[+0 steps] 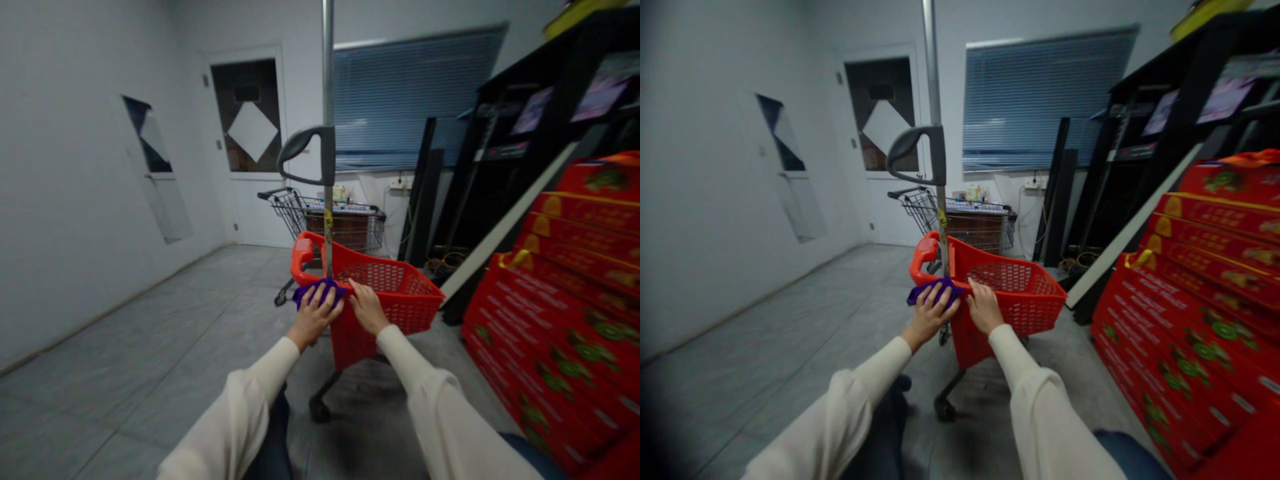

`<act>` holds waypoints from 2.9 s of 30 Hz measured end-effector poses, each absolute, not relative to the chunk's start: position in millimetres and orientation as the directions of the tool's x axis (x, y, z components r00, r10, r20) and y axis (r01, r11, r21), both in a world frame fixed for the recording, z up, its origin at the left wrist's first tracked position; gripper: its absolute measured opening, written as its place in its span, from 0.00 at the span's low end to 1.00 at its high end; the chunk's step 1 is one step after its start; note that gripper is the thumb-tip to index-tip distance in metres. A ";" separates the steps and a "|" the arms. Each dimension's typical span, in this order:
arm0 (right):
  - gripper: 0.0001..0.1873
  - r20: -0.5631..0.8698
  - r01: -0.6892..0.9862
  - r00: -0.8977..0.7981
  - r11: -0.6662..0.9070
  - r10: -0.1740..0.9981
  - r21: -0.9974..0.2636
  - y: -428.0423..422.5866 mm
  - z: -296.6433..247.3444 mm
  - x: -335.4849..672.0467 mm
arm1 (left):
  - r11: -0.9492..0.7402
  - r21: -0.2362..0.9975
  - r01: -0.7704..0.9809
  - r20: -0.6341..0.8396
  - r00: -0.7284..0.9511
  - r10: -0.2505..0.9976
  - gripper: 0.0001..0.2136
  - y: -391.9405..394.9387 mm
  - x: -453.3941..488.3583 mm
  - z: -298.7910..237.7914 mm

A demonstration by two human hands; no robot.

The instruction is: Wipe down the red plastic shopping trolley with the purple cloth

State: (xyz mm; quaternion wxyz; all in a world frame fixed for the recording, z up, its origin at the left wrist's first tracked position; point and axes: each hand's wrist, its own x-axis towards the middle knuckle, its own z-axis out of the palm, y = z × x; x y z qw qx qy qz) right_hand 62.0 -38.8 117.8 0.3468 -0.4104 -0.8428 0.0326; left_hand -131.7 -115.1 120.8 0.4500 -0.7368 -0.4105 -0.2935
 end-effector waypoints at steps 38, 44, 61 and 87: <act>0.28 0.401 0.808 -0.429 0.542 0.809 -0.231 -70.0 120.7 74.1 | -0.136 -0.197 0.971 0.507 0.220 0.833 0.13 -105.7 -98.4 185.0; 0.32 0.409 0.808 -0.441 0.552 0.799 -0.208 -71.8 114.2 72.1 | -0.022 -0.156 0.987 0.514 0.100 0.852 0.13 -102.4 -114.2 191.2; 0.36 0.411 0.758 -0.506 0.618 0.758 -0.207 -70.7 109.2 74.2 | -0.048 -0.137 0.989 0.488 0.109 0.866 0.14 -103.8 -94.5 188.0; 0.36 0.474 0.849 -0.388 0.506 0.790 -0.149 -79.8 85.2 104.5 | -0.034 -0.099 0.995 0.541 0.082 0.837 0.15 -96.2 -101.5 175.1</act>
